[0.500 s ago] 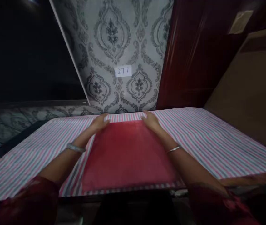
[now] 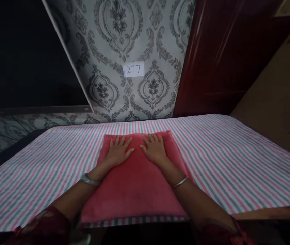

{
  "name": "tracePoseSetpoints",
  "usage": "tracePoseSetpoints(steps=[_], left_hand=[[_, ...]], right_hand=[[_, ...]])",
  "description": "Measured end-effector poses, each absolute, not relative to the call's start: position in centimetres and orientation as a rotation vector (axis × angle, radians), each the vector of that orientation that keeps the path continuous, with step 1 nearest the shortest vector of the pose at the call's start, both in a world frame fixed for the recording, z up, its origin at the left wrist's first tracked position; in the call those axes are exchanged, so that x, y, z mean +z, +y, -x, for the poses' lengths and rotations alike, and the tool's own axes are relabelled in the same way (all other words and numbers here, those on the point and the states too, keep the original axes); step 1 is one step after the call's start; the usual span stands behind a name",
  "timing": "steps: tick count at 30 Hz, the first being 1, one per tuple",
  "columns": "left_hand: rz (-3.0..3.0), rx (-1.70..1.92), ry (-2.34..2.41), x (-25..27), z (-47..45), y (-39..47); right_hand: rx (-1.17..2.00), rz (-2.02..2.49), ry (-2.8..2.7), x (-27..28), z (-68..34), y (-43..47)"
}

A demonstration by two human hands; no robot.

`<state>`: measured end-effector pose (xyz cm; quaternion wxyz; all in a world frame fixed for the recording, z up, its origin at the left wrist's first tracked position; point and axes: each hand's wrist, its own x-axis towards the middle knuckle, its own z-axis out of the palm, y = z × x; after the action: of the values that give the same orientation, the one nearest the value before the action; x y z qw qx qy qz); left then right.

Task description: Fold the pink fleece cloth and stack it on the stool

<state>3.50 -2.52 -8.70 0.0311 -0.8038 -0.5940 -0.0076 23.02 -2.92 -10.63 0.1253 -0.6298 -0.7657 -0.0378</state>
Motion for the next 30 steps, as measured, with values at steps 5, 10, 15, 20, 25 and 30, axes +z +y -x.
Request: tracePoseSetpoints(steps=[5,10,15,20,25,30], left_hand=[[2.484,-0.042,-1.838,-8.8,-3.7,-2.6],[2.474,-0.09,-1.837,-9.1,-3.5,-2.7],[2.452,-0.113,-1.815,-8.9,-3.5,-2.9],[2.458,-0.127,-1.824,-8.4,-3.6,-3.1],[2.538,-0.123,-1.859,-6.3,-2.6,-3.8],[2.544,-0.188,-1.883,-5.8,0.5,-7.2]], right_hand=[[-0.127,1.836,-2.233,-11.0,-23.0,-2.7],[-0.152,1.834,-2.23,-11.1,-23.1,-2.7],[-0.153,1.827,-2.205,-11.0,-23.0,-3.0],[-0.117,1.82,-2.226,-10.2,-23.0,-3.1],[-0.046,1.893,-2.286,-8.5,-24.9,-4.1],[-0.088,1.908,-2.285,-9.7,-29.3,-7.5]])
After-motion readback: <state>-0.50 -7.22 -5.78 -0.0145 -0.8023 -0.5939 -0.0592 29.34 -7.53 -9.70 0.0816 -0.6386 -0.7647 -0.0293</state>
